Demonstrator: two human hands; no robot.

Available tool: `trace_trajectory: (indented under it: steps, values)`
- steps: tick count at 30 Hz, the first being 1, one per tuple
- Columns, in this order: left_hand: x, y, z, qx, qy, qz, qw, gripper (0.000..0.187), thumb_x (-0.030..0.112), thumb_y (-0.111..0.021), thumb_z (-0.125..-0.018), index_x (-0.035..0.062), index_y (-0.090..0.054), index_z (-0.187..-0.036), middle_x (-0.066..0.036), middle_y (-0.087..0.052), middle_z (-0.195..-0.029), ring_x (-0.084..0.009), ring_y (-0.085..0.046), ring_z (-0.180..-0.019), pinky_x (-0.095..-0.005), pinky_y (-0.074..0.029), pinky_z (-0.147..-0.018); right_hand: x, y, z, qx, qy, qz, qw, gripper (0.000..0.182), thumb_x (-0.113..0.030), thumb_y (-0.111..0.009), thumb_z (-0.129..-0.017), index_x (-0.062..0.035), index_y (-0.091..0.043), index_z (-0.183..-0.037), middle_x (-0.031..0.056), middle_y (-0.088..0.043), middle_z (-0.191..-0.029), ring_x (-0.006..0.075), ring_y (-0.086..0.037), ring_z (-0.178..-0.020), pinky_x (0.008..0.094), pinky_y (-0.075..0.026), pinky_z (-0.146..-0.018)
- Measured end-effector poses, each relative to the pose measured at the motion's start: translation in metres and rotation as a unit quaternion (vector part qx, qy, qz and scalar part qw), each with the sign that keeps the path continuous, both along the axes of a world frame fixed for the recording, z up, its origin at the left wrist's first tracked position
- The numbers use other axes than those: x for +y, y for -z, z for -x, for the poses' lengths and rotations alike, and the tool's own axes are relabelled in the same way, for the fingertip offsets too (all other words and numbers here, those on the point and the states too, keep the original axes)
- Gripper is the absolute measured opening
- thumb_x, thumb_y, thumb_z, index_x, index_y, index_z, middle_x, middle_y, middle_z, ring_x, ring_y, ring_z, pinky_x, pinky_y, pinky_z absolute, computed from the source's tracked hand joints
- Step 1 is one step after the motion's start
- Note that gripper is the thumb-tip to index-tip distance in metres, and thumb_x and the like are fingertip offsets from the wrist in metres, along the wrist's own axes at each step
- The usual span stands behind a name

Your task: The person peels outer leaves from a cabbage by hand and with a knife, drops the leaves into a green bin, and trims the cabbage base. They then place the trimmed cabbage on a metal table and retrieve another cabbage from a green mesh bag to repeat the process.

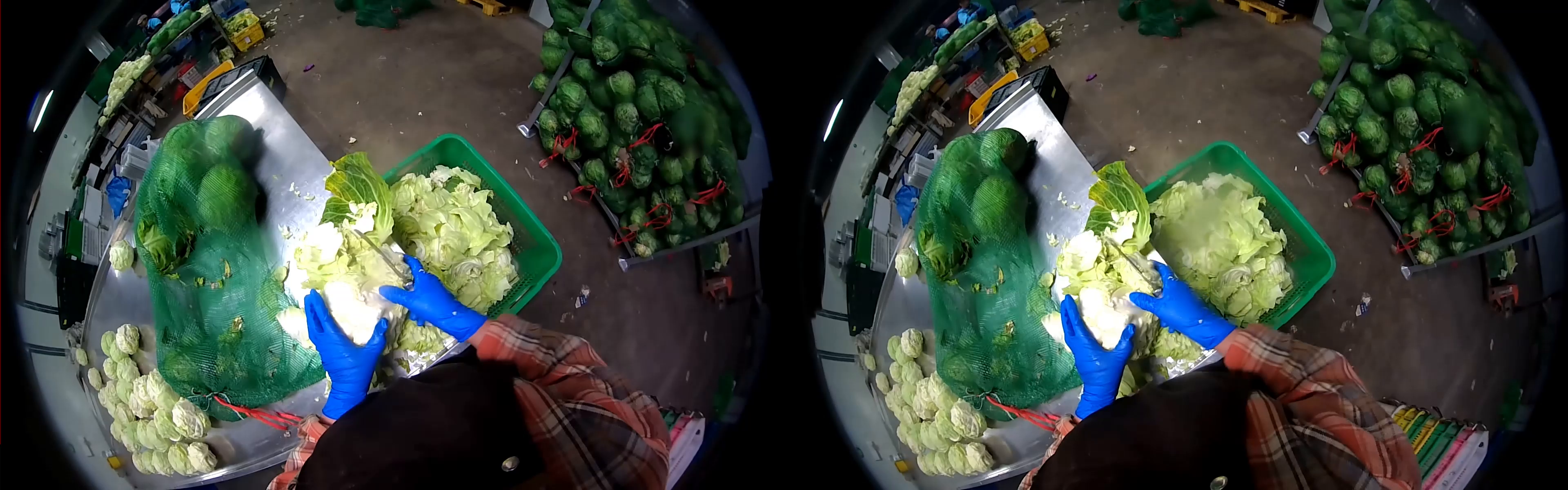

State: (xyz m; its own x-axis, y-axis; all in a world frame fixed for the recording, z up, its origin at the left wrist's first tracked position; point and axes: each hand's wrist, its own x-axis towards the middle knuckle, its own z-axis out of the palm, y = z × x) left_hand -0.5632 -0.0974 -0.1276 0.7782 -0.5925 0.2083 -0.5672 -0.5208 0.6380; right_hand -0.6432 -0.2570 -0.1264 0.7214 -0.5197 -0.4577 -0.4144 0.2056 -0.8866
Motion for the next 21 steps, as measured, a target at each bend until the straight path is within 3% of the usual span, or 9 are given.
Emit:
trace_trajectory:
  steps: [3,6,9,11,12,15,17,19,21]
  values:
    - [0.009,0.003,0.003,-0.001,0.001,0.015,1.000,0.102,0.034,-0.082,-0.064,-0.0005,-0.027,-0.143,-0.028,-0.027,-0.143,-0.0424,-0.029,-0.132,-0.0468,-0.027,-0.109,-0.015,0.077,-0.005,-0.026,0.056,0.057,0.996,0.060,-0.033,-0.067,-0.084,-0.0001,-0.044,-0.129,0.0151,-0.063,-0.073,0.0184,-0.059,-0.055,0.0329,-0.047,-0.047]
    - [0.024,0.011,0.004,-0.015,0.035,0.041,0.998,0.099,0.033,-0.079,-0.066,0.0009,-0.026,-0.144,-0.023,-0.027,-0.146,-0.0373,-0.026,-0.137,-0.0442,-0.022,-0.112,-0.029,0.094,-0.009,0.019,0.060,0.107,0.992,0.055,-0.033,-0.065,-0.084,0.0025,-0.048,-0.122,0.0149,-0.063,-0.072,0.0218,-0.060,-0.055,0.0365,-0.049,-0.049]
    - [0.067,0.042,-0.010,0.064,0.089,0.157,0.982,0.104,0.038,-0.082,-0.065,0.0002,-0.025,-0.144,-0.023,-0.022,-0.149,-0.0369,-0.021,-0.139,-0.0442,-0.019,-0.113,-0.029,0.092,-0.009,0.018,0.077,0.062,0.995,0.048,-0.035,-0.065,-0.084,0.0032,-0.052,-0.110,0.0131,-0.060,-0.069,0.0209,-0.058,-0.051,0.0356,-0.049,-0.043]
    - [0.125,0.060,-0.015,0.297,0.097,0.223,0.924,0.114,0.031,-0.082,-0.068,0.0028,-0.007,-0.149,-0.015,-0.014,-0.154,-0.0283,-0.019,-0.141,-0.0408,-0.019,-0.114,-0.033,0.094,-0.009,0.010,0.070,0.013,0.997,0.044,-0.037,-0.067,-0.083,0.0010,-0.053,-0.100,0.0095,-0.058,-0.066,0.0181,-0.056,-0.049,0.0345,-0.048,-0.042]
    - [0.135,0.057,-0.018,0.293,0.111,0.190,0.930,0.113,0.026,-0.082,-0.069,0.0032,-0.006,-0.150,-0.013,-0.014,-0.155,-0.0274,-0.021,-0.141,-0.0405,-0.020,-0.114,-0.034,0.090,-0.007,-0.008,0.077,-0.027,0.997,0.044,-0.039,-0.069,-0.082,-0.0003,-0.053,-0.094,0.0067,-0.057,-0.067,0.0160,-0.054,-0.047,0.0330,-0.047,-0.042]
    - [0.121,0.021,-0.005,0.348,0.054,0.202,0.914,0.110,0.018,-0.081,-0.070,0.0043,-0.006,-0.150,-0.013,-0.015,-0.154,-0.0266,-0.024,-0.138,-0.0403,-0.023,-0.113,-0.048,0.065,-0.005,0.056,0.023,-0.087,0.994,0.048,-0.040,-0.070,-0.080,0.0007,-0.053,-0.097,0.0064,-0.058,-0.070,0.0178,-0.056,-0.050,0.0333,-0.048,-0.045]
    - [0.101,0.019,0.002,0.370,-0.014,0.216,0.904,0.110,0.015,-0.080,-0.070,0.0053,-0.007,-0.150,-0.017,-0.021,-0.151,-0.0267,-0.029,-0.135,-0.0399,-0.026,-0.111,-0.057,0.075,-0.002,0.039,0.046,0.289,0.955,0.062,-0.037,-0.072,-0.080,0.0019,-0.051,-0.123,0.0084,-0.062,-0.087,0.0180,-0.059,-0.077,0.0295,-0.051,-0.069]
    - [0.088,0.035,-0.002,0.241,-0.015,0.202,0.949,0.108,0.015,-0.080,-0.068,0.0051,-0.010,-0.150,-0.020,-0.028,-0.147,-0.0289,-0.034,-0.132,-0.0393,-0.027,-0.110,-0.048,0.017,0.002,-0.048,0.079,0.290,0.953,0.061,-0.025,-0.072,-0.083,0.0010,-0.046,-0.132,0.0091,-0.063,-0.103,0.0157,-0.060,-0.089,0.0287,-0.050,-0.078]
    - [0.067,0.022,-0.003,0.171,-0.019,0.143,0.975,0.103,0.017,-0.081,-0.067,-0.0029,-0.019,-0.146,-0.021,-0.034,-0.142,-0.0325,-0.037,-0.129,-0.0394,-0.028,-0.109,-0.032,0.021,-0.001,-0.225,0.001,0.096,0.970,0.051,-0.013,-0.067,-0.087,-0.0020,-0.047,-0.132,0.0081,-0.062,-0.116,0.0130,-0.059,-0.092,0.0289,-0.049,-0.079]
